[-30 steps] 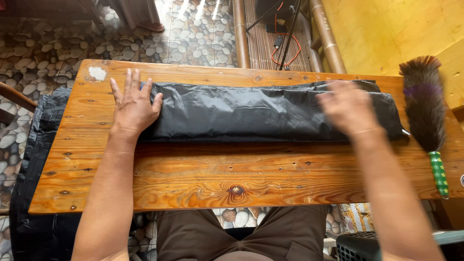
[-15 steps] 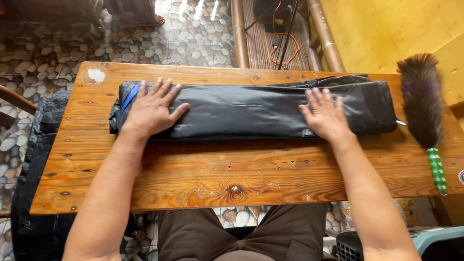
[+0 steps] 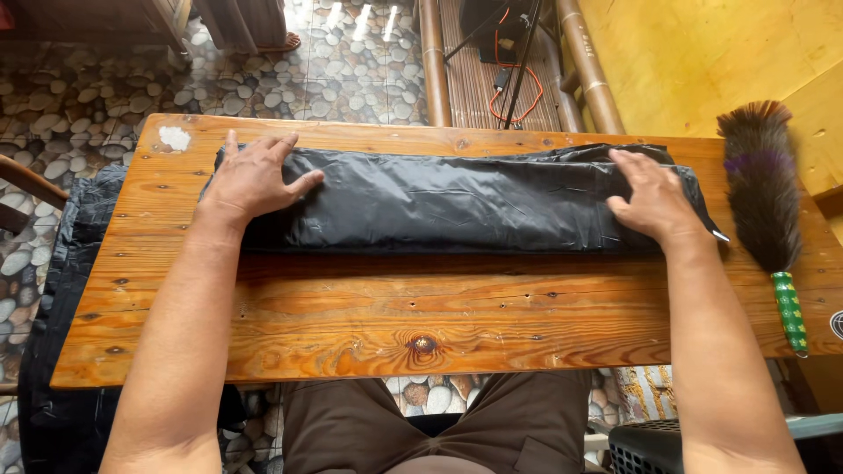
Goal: The person places a large black plastic sheet on a wooden table and uses a brush to smooth it out. They then fold the sheet multiple times, using the brush to press down on the folds and ensure it is compact.
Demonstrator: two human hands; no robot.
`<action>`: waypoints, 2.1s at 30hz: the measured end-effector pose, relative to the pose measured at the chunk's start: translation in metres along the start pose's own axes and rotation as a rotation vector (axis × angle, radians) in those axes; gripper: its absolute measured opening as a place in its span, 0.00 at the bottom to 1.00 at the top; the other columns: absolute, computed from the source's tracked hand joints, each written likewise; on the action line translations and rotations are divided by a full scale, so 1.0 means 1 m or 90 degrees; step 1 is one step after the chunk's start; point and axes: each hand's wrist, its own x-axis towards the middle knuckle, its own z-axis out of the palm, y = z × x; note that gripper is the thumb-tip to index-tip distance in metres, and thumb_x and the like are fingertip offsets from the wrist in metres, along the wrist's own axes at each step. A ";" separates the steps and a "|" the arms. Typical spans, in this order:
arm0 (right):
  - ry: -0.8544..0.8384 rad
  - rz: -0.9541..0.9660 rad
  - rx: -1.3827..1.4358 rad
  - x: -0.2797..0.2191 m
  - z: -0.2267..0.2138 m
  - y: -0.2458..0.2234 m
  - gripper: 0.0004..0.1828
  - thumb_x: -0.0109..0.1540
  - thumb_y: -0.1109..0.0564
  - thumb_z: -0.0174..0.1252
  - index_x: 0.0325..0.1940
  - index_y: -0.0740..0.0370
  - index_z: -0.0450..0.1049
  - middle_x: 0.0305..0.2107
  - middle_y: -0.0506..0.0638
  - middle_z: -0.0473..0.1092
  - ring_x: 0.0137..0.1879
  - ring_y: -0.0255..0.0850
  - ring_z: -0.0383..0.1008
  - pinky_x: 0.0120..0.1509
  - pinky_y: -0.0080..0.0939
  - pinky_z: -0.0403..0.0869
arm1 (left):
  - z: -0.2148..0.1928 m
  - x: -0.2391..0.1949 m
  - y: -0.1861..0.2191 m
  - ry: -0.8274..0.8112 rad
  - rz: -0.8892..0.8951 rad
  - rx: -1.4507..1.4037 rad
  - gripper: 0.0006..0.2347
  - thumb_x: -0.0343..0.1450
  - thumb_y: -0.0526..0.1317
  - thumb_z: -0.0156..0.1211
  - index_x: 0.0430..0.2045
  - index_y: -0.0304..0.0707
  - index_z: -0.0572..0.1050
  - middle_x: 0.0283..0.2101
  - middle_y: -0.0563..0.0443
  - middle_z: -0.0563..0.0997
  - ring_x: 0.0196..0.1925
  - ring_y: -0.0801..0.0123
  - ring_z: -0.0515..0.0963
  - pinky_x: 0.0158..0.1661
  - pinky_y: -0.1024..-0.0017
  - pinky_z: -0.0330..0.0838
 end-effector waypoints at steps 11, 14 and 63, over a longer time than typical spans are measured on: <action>-0.053 -0.224 0.215 0.003 -0.053 -0.115 0.49 0.59 0.40 0.61 0.81 0.52 0.53 0.72 0.63 0.57 0.80 0.60 0.49 0.80 0.71 0.46 | -0.027 0.003 -0.027 -0.030 -0.053 0.023 0.41 0.58 0.77 0.61 0.58 0.49 0.78 0.54 0.43 0.75 0.63 0.51 0.72 0.65 0.52 0.63; -0.070 -0.263 0.210 0.019 -0.048 -0.132 0.50 0.58 0.35 0.61 0.81 0.47 0.52 0.72 0.59 0.57 0.80 0.58 0.50 0.80 0.70 0.46 | -0.015 0.020 -0.046 -0.003 -0.031 0.026 0.34 0.60 0.74 0.63 0.50 0.51 0.81 0.50 0.46 0.74 0.59 0.53 0.73 0.60 0.55 0.67; -0.287 -0.259 -0.227 -0.151 -0.061 -0.061 0.55 0.48 0.63 0.57 0.77 0.29 0.51 0.72 0.33 0.57 0.74 0.34 0.61 0.71 0.44 0.67 | -0.052 -0.250 0.026 0.051 0.252 0.144 0.19 0.63 0.45 0.62 0.48 0.47 0.73 0.60 0.52 0.77 0.58 0.62 0.78 0.46 0.62 0.76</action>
